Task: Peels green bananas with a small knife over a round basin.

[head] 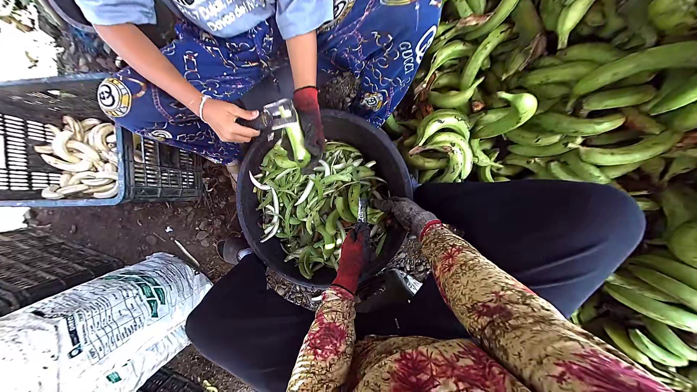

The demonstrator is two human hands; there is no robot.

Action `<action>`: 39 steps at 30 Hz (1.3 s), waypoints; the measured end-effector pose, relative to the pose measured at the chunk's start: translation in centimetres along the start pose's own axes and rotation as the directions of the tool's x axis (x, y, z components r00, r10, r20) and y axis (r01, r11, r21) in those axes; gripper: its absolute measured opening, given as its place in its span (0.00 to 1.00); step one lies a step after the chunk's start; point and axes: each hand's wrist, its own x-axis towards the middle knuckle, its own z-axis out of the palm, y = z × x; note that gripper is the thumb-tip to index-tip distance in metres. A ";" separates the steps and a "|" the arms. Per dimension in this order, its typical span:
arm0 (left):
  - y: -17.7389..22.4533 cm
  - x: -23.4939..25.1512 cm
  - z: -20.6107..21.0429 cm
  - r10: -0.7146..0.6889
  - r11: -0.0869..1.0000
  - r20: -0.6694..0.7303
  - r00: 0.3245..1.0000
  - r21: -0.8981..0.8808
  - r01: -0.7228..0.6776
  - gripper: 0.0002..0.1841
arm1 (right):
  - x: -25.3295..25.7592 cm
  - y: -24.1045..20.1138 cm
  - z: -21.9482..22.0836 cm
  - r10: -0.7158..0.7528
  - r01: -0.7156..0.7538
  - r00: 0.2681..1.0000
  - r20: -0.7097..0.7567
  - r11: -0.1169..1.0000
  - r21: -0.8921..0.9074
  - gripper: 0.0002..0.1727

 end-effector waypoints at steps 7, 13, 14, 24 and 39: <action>0.5 2.5 1.0 -0.121 0.993 0.002 0.993 -0.010 0.121 0.20 | 0.0 0.2 0.3 -0.021 0.022 0.999 0.027 1.000 -0.016 0.28; 1.8 0.2 0.5 -0.113 0.992 0.071 0.991 -0.041 0.116 0.22 | -0.5 -0.2 0.2 0.075 -0.063 0.997 -0.032 0.958 0.280 0.23; 2.1 -0.4 0.4 -0.122 0.991 0.080 0.989 -0.047 0.126 0.22 | -0.7 -0.5 0.2 0.090 -0.074 0.995 -0.032 0.938 0.337 0.21; 1.1 0.7 1.3 -0.139 0.983 0.037 0.990 -0.117 0.143 0.20 | -2.6 -2.3 0.6 -0.084 0.072 0.995 -0.055 0.980 -0.187 0.40; 1.5 -0.9 1.0 -0.148 0.985 0.086 0.985 -0.073 0.154 0.21 | -0.9 -0.6 0.0 0.127 -0.107 0.990 -0.060 0.958 0.265 0.21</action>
